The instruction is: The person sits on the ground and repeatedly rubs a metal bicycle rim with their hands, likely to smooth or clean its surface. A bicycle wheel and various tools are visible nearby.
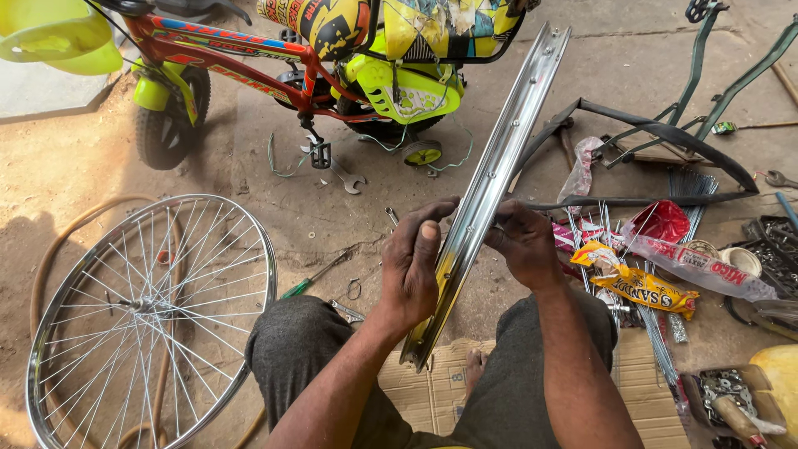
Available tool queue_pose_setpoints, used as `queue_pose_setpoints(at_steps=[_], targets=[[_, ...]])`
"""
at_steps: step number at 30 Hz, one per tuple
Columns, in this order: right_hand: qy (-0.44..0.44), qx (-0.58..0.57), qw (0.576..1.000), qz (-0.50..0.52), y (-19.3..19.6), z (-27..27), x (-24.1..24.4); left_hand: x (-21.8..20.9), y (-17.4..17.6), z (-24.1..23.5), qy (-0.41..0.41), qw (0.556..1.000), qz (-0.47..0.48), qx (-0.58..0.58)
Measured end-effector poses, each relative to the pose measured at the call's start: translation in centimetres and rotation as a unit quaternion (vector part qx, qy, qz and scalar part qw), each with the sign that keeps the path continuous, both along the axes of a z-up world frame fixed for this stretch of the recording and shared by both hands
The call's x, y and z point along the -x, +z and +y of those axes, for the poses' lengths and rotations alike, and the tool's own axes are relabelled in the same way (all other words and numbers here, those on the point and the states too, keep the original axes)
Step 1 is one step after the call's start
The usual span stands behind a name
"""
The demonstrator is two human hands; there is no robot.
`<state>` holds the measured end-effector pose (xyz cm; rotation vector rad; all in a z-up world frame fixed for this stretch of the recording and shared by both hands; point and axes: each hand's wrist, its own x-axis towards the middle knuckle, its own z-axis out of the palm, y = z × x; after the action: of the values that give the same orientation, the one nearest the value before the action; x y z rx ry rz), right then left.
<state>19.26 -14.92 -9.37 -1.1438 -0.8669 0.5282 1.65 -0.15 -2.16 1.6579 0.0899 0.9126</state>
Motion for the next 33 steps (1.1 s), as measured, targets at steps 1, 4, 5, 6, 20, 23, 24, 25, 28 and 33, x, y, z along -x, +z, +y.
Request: queue_pose_setpoints(at_steps=[1, 4, 5, 6, 20, 23, 24, 25, 28, 33], targets=[[0.003, -0.011, 1.000, 0.005, 0.1, 0.0, 0.0, -0.1, 0.1, 0.0, 0.006, 1.000, 0.002, 0.005], [0.009, -0.036, 0.999, 0.010, 0.9, 0.2, 0.4, 0.2, 0.5, 0.0, 0.046, 0.998, 0.017, -0.047], [0.006, -0.039, 0.999, 0.004, 1.2, 0.4, 0.7, 0.3, 0.9, 0.1, 0.063, 0.995, 0.023, -0.076], [0.001, -0.042, 0.999, -0.002, 1.4, 0.4, 1.0, 0.5, 1.1, 0.2, 0.078, 0.988, 0.021, -0.134], [0.018, -0.087, 0.992, -0.087, 3.0, 2.0, 5.7, 1.8, 1.8, 0.4, 0.045, 0.979, 0.072, -0.186], [0.045, -0.092, 0.991, -0.091, 3.0, 2.4, 5.7, 1.8, 1.3, 0.8, 0.061, 0.976, 0.066, -0.196], [0.057, -0.095, 0.989, -0.095, 3.1, 2.3, 5.6, 1.7, 1.2, 0.9, 0.064, 0.974, 0.058, -0.207], [0.068, -0.059, 0.992, -0.093, 3.3, 2.2, 5.2, 1.6, 1.0, 1.1, 0.067, 0.972, 0.051, -0.218], [0.138, 0.050, 0.987, -0.063, 4.3, 2.2, 2.1, 2.0, 0.7, 0.9, 0.054, 0.974, 0.045, -0.217], [0.091, 0.050, 0.992, -0.075, 5.0, 2.5, 2.2, 2.6, 0.5, 0.8, 0.049, 0.975, 0.063, -0.205]])
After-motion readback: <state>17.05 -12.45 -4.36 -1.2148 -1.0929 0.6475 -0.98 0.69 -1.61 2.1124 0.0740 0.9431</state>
